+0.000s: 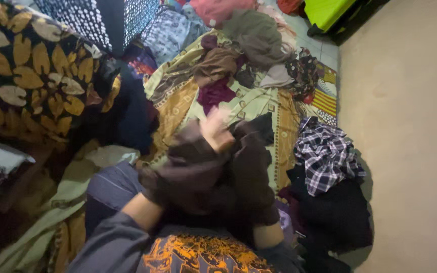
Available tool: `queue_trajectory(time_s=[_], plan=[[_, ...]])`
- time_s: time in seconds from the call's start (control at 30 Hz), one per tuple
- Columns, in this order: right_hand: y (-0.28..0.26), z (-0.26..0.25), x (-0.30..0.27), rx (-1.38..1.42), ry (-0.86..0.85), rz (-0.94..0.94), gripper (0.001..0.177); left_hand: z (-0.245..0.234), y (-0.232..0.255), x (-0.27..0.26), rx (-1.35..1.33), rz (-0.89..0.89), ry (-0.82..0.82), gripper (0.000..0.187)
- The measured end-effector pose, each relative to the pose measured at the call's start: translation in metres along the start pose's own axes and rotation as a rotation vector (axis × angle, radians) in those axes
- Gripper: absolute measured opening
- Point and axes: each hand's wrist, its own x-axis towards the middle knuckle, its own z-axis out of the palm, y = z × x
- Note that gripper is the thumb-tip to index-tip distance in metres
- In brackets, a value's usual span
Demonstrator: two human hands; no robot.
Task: The person folds several items of clothing, including a green garment, a black garment, a floral patterned top, and a brown shirt, by hand while sitting on the floor.
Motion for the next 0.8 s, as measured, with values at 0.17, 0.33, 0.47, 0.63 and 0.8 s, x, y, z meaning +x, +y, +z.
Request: queue_trajectory(time_s=[0.17, 0.33, 0.47, 0.63, 0.8], plan=[[0.0, -0.011, 0.002, 0.03, 0.009, -0.005, 0.037, 0.026, 0.001, -0.01, 0.072, -0.01, -0.114, 0.035], [0.003, -0.026, 0.005, 0.091, 0.03, -0.009, 0.037, 0.018, 0.002, -0.025, 0.111, -0.044, -0.149, 0.035], [-0.001, -0.039, -0.003, 0.103, -0.022, 0.012, 0.037, 0.015, 0.005, -0.017, 0.134, -0.027, -0.139, 0.035], [0.017, -0.008, 0.017, -0.04, -0.111, 0.007, 0.037, 0.015, 0.001, -0.007, 0.126, -0.01, -0.098, 0.035], [0.021, -0.009, -0.006, -0.15, -0.318, 0.107, 0.037, 0.0, 0.006, -0.011, 0.142, -0.016, -0.068, 0.035]])
